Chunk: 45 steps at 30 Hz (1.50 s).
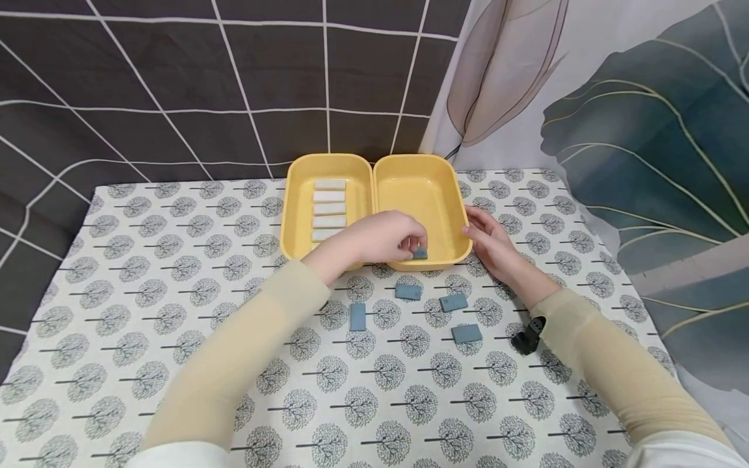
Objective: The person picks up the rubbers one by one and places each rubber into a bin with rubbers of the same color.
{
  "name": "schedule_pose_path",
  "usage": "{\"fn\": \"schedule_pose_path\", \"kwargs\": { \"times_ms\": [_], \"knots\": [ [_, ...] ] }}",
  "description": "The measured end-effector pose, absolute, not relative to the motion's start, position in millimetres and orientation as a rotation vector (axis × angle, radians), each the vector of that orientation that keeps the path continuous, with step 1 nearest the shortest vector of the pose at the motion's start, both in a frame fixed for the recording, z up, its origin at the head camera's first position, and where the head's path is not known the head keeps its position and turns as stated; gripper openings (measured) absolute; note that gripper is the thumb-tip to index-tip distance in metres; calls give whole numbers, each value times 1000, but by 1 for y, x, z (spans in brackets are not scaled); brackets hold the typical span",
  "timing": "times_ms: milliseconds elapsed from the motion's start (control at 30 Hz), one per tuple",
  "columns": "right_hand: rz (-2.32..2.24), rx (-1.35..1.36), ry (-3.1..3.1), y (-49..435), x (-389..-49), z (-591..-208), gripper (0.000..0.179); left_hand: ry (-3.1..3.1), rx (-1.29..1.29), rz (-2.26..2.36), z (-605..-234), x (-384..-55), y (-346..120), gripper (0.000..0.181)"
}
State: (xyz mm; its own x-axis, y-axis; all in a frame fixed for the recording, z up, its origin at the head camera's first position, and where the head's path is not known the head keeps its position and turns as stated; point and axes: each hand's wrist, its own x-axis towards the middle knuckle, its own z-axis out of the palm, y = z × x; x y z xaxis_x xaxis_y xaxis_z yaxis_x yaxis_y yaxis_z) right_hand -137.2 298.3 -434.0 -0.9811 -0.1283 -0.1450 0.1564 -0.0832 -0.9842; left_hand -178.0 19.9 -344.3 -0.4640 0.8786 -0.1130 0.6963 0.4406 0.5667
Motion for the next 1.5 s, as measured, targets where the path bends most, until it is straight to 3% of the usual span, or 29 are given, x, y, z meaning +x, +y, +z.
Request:
{"fn": "schedule_pose_path", "kwargs": {
  "times_ms": [533, 933, 1500],
  "knots": [
    [-2223, 48, 1943, 297, -137, -434, 60, 2388, 1395, 870, -360, -144, -28, 19],
    [-2213, 27, 1954, 298, -137, -434, 62, 2402, 1382, 715, -368, -120, -52, 20],
    [-2208, 23, 1964, 297, -137, -435, 62, 2317, 1326, 567, -389, -115, -63, 36]
  ]
}}
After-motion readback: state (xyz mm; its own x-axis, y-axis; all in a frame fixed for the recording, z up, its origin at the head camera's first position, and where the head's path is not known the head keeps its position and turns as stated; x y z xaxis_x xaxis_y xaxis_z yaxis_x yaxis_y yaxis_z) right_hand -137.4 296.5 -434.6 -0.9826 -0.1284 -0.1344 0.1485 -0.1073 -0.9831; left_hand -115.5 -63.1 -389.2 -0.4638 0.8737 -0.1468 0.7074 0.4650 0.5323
